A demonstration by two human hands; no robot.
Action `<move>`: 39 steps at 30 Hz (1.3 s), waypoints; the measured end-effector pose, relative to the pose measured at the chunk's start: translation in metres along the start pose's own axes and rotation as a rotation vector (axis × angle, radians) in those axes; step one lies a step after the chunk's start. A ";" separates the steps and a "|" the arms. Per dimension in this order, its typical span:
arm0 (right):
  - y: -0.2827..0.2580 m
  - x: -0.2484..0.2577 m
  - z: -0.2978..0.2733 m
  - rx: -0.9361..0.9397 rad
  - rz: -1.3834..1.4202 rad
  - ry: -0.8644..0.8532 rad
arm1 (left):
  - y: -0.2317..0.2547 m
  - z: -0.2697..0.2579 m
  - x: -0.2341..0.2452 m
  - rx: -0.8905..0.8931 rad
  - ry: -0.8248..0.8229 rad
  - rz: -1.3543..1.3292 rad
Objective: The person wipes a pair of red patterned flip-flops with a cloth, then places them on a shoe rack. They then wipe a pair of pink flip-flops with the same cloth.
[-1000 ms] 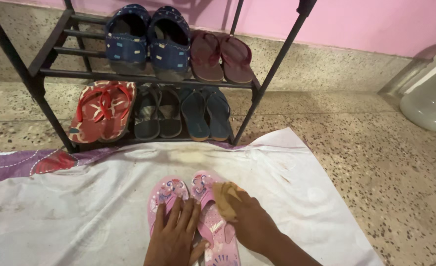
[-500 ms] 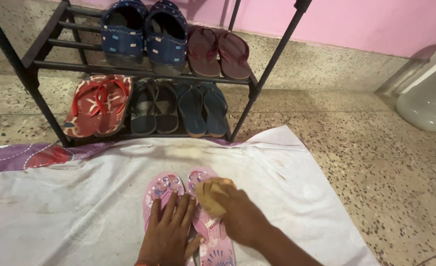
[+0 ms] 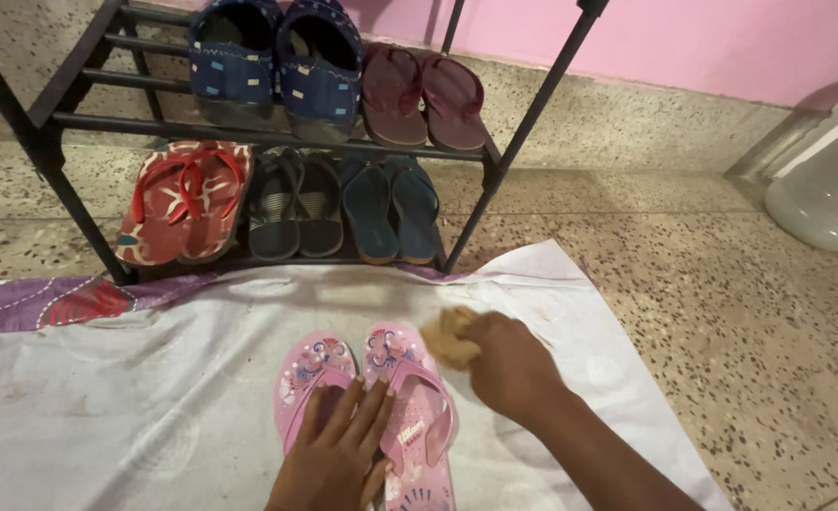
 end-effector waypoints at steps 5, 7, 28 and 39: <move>-0.041 -0.026 0.010 0.240 0.090 0.066 | -0.001 -0.006 -0.012 -0.006 -0.026 -0.025; -0.051 -0.043 0.010 0.291 0.036 0.028 | -0.003 -0.007 -0.017 -0.010 -0.048 -0.052; -0.059 -0.093 0.023 0.300 -0.290 -0.095 | -0.007 -0.011 -0.019 0.073 -0.042 -0.096; -0.010 -0.033 0.005 -0.123 -0.162 -0.077 | -0.009 -0.004 -0.001 0.104 -0.033 -0.154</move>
Point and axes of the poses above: each hand's wrist, its own z-axis towards the middle knuckle, its own x-axis out of the back of the hand, y = z × x, the point moved 7 cm from there along z, towards the middle knuckle, and after that the axes turned 14 degrees about -x, right-handed, at the moved point
